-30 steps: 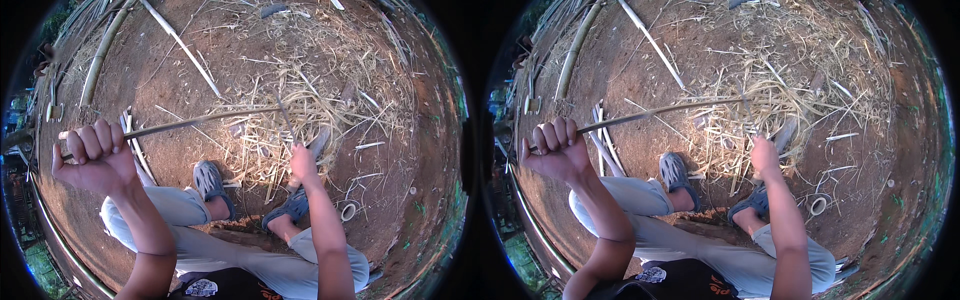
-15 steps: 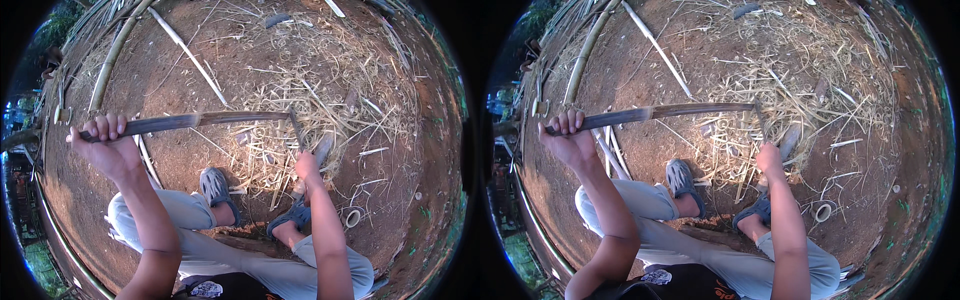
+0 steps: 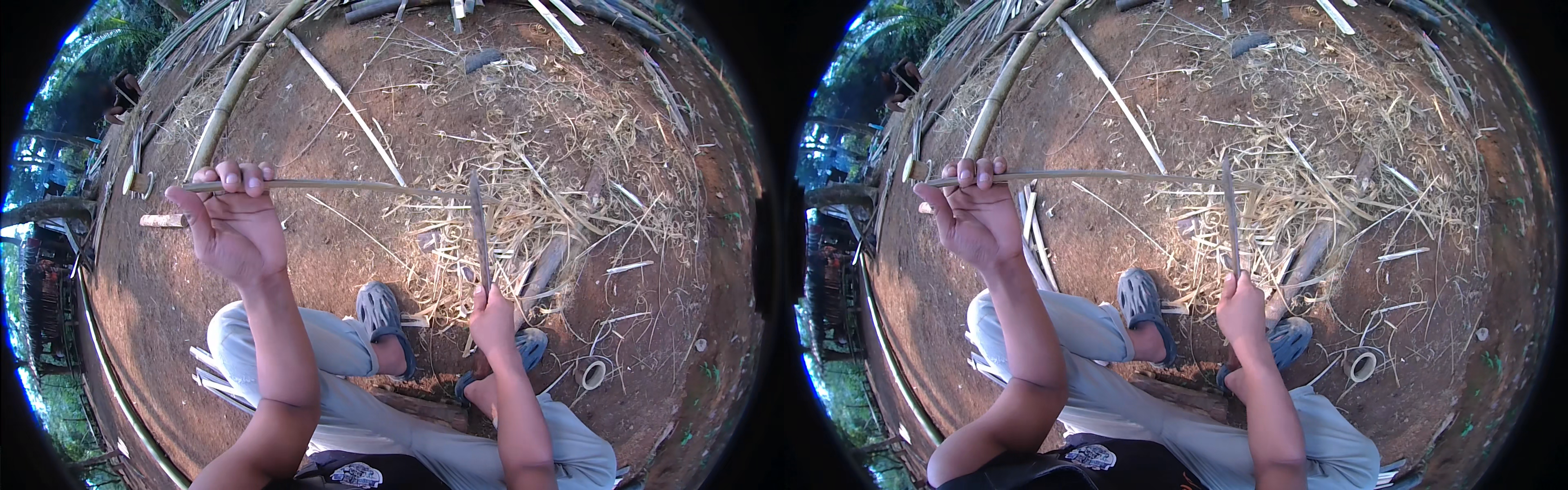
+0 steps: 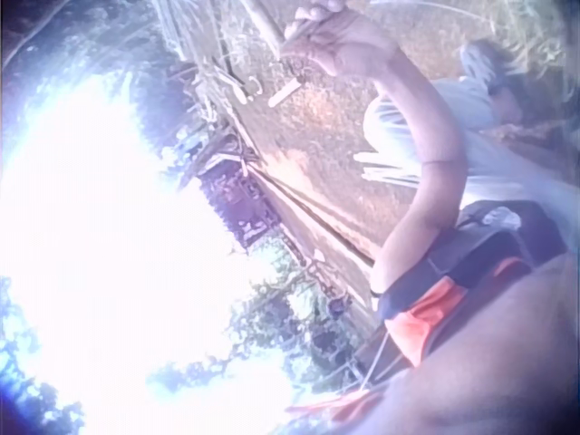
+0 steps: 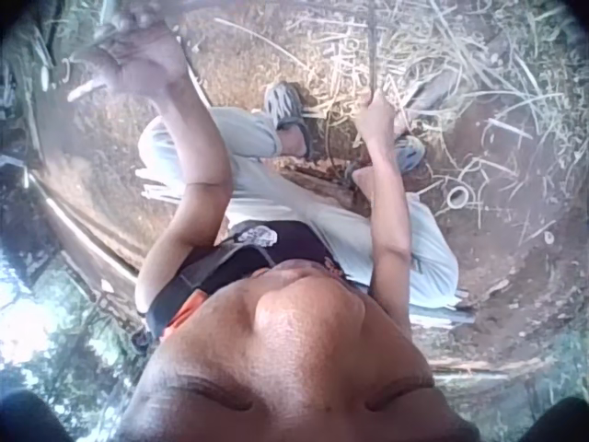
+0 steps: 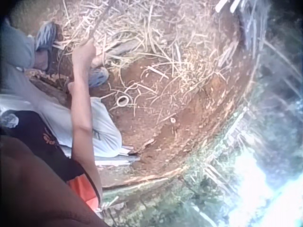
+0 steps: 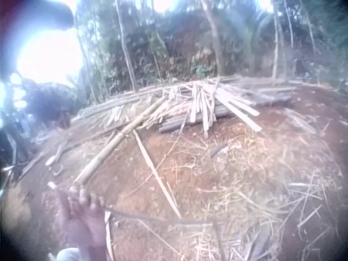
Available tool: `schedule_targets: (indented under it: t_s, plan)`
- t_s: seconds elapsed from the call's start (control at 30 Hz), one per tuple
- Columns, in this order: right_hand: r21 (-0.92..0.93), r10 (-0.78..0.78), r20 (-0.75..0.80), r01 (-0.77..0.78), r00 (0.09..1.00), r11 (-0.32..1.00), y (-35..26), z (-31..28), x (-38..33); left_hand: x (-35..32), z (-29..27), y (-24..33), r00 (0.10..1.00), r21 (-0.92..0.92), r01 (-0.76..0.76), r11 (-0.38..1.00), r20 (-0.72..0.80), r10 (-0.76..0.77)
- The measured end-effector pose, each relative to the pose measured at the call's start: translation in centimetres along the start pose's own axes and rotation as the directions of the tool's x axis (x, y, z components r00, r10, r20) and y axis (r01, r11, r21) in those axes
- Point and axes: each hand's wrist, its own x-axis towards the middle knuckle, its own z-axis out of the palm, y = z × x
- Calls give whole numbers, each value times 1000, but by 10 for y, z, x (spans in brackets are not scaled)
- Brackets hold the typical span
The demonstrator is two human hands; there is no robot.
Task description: The person sits on the ground in a wooded area and uses a machete to split long bamboo poles into thin strips. They repeatedly strike the bamboo with the blade to separate the material, creating a pile of processed strips.
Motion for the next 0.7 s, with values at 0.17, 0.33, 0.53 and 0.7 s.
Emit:
schedule_targets:
  t_s: [0.17, 0.33, 0.53, 0.7]
  plan:
    - [32, -286, 84, 284, 954, 958, -87, -30, -34, -5, 12, 2, 979, 61, 2, 998, 203, -14]
    - [-57, -575, -14, 573, 818, 817, -118, -38, -53, -12, 19, 8, 919, 181, -73, 981, 394, -5]
    - [-58, -387, 89, 393, 918, 918, -98, -15, -28, -6, 8, -4, 976, 138, -102, 985, 207, 72]
    - [-115, -480, 50, 483, 876, 868, -118, -28, -42, -16, 17, -3, 944, 166, -164, 972, 312, 105]
